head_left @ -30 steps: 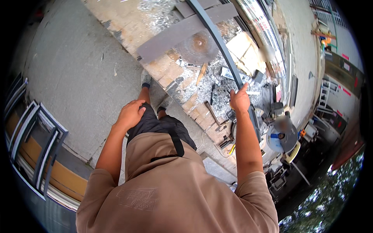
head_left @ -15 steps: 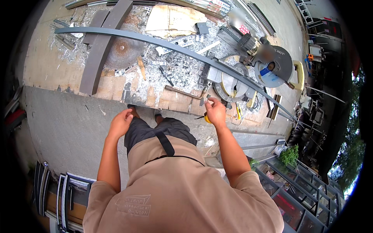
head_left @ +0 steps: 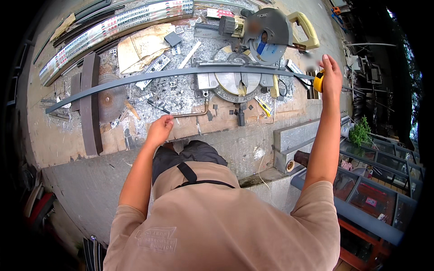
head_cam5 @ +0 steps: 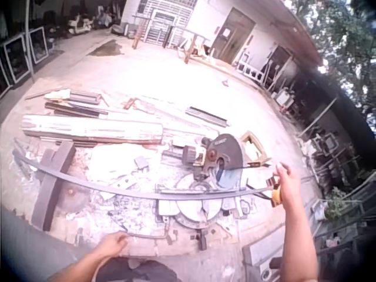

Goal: The person measures the interior dimensions of a metal window frame using a tape measure and then positions a metal rail on a miter saw station to measure its length.

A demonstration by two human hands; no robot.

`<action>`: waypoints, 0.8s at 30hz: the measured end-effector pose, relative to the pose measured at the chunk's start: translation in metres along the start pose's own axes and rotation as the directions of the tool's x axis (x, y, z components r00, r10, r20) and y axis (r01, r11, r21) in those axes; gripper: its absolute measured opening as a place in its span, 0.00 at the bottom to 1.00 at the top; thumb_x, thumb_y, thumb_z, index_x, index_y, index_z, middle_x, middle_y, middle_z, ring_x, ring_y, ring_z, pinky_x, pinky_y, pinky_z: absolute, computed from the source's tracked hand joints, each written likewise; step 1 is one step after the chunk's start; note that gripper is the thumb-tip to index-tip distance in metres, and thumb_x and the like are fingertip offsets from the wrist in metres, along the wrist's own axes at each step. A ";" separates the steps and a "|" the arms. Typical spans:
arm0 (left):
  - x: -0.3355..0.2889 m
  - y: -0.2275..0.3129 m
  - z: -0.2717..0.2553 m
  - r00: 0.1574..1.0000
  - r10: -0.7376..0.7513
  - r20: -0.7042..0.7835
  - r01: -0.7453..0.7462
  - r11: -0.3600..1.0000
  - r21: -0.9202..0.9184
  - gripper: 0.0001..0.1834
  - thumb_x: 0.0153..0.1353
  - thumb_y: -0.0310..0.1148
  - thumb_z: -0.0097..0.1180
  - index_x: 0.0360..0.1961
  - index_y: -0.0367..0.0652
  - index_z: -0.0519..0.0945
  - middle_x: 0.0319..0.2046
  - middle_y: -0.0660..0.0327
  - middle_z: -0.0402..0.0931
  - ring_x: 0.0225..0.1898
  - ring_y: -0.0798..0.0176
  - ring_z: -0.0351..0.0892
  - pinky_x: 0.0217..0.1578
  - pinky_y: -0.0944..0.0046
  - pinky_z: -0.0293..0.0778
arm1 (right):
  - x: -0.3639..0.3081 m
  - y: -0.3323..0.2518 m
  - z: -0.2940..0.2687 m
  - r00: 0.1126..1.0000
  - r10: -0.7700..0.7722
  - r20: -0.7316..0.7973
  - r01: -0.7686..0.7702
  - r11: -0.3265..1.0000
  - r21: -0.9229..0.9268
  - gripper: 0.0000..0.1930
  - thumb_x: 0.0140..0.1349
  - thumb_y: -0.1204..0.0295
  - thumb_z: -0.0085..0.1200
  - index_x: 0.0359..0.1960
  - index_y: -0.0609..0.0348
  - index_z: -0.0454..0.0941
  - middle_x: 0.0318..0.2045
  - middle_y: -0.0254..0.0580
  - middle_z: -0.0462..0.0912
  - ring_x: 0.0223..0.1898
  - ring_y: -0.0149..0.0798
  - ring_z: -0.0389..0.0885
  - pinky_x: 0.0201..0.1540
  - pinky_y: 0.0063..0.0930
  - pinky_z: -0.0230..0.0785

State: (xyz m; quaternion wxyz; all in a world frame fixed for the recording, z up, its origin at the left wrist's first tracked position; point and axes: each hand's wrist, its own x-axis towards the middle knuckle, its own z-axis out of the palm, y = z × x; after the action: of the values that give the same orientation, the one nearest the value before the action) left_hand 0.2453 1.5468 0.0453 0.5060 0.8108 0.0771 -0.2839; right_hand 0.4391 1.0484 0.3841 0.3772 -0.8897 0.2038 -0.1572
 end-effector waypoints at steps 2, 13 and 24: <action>0.027 0.013 0.006 1.000 0.018 0.026 -0.018 1.000 0.006 0.18 0.74 0.35 0.58 0.60 0.38 0.82 0.48 0.53 0.88 0.49 0.60 0.87 0.52 0.60 0.79 | 0.030 -0.004 -0.011 0.997 -0.076 0.005 0.075 0.976 -0.206 0.43 0.65 0.41 0.65 0.69 0.67 0.76 0.57 0.58 0.84 0.56 0.44 0.84 0.60 0.34 0.73; 0.163 0.065 0.064 0.976 -0.076 -0.206 0.001 0.939 -0.345 0.29 0.68 0.38 0.65 0.65 0.33 0.77 0.57 0.50 0.85 0.55 0.53 0.86 0.56 0.57 0.78 | 0.095 -0.010 0.019 0.929 0.118 0.351 -0.025 0.965 -0.259 0.39 0.63 0.39 0.65 0.60 0.63 0.81 0.39 0.38 0.81 0.37 0.31 0.78 0.43 0.26 0.71; 0.217 0.092 0.097 0.986 -0.157 -0.058 0.064 0.672 -0.738 0.26 0.63 0.24 0.71 0.61 0.32 0.78 0.53 0.54 0.86 0.54 0.60 0.84 0.57 0.62 0.78 | 0.101 0.000 0.021 0.885 0.171 0.434 -0.111 0.981 -0.160 0.25 0.70 0.48 0.62 0.55 0.57 0.85 0.31 0.30 0.77 0.25 0.24 0.74 0.29 0.19 0.68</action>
State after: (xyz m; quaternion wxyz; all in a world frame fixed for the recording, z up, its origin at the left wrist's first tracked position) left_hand 0.4254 1.3841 -0.0322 0.7646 0.5493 0.2627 -0.2114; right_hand 0.5360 1.0128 0.3832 0.3652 -0.9074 0.1862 0.0922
